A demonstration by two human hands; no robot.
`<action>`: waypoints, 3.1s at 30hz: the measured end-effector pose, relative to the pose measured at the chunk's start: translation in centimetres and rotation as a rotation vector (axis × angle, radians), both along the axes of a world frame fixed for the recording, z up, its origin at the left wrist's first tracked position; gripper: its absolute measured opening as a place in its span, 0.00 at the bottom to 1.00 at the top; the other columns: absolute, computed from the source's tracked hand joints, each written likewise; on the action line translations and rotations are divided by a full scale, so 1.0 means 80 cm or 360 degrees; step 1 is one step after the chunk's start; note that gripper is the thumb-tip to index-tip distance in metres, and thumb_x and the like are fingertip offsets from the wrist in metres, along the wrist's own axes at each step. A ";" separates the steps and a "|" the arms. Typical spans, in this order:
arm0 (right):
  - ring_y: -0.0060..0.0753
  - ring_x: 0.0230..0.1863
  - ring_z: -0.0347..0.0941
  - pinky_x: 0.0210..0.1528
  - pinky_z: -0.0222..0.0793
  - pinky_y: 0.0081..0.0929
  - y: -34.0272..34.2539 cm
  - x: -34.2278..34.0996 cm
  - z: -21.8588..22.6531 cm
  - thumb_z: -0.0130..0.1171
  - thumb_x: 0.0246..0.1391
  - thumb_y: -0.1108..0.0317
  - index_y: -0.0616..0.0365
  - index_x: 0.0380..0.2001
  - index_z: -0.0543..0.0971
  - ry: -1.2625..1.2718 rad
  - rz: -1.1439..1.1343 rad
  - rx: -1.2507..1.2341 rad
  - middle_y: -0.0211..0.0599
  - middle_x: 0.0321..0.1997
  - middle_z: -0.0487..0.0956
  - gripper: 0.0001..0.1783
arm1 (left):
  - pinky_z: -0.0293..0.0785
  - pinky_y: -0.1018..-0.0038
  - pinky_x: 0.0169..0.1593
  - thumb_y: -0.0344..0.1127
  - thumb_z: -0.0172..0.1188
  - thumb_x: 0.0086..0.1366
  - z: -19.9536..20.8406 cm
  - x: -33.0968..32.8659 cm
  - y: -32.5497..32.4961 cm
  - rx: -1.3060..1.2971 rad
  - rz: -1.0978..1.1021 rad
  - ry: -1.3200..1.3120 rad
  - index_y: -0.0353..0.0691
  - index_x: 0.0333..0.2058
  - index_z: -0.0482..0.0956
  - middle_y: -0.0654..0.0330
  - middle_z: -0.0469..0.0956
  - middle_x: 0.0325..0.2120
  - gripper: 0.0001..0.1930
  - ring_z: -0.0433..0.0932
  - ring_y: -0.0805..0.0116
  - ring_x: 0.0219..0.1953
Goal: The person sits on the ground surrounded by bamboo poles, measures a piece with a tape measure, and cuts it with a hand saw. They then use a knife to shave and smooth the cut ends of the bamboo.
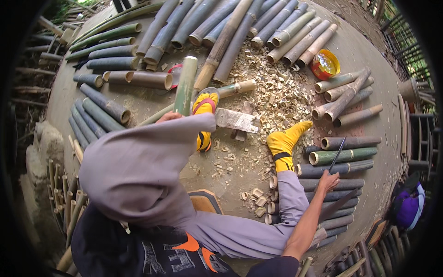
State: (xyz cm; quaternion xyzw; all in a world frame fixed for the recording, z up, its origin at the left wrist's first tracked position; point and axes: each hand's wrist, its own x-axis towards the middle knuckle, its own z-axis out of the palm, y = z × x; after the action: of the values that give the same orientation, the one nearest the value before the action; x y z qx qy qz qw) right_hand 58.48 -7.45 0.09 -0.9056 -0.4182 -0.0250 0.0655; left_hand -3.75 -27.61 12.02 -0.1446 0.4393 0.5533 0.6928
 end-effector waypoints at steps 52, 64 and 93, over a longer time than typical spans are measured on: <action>0.59 0.53 0.67 0.54 0.65 0.47 -0.043 -0.435 -0.028 0.66 0.46 0.57 0.56 0.62 0.60 0.0706 0.0968 -0.0101 0.59 0.54 0.68 0.42 | 0.72 0.69 0.48 0.31 0.70 0.34 -0.109 -0.172 0.121 0.0024 -0.0726 0.2617 0.34 0.44 0.77 0.54 0.79 0.38 0.32 0.77 0.61 0.40; 0.58 0.52 0.65 0.53 0.65 0.48 -0.009 -0.416 -0.061 0.62 0.42 0.69 0.53 0.62 0.61 0.0528 0.1097 -0.0321 0.59 0.53 0.70 0.40 | 0.64 0.61 0.57 0.31 0.68 0.44 -0.142 -0.209 0.026 -0.0663 -0.0466 0.3381 0.34 0.50 0.72 0.46 0.71 0.45 0.30 0.69 0.51 0.52; 0.40 0.39 0.78 0.34 0.81 0.34 0.107 -0.547 0.058 0.64 0.52 0.58 0.65 0.59 0.63 0.3355 0.0407 -0.0370 0.51 0.47 0.75 0.36 | 0.76 0.71 0.42 0.45 0.70 0.52 -0.106 0.031 0.308 0.0825 -0.1066 0.1129 0.31 0.51 0.66 0.48 0.75 0.42 0.34 0.77 0.67 0.42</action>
State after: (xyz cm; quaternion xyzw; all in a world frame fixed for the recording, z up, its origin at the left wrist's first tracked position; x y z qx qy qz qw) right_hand 14.69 1.15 4.75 -0.4202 -0.2421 0.8179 0.3095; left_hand -1.31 -2.96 3.57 0.3736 0.5172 0.4076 0.6533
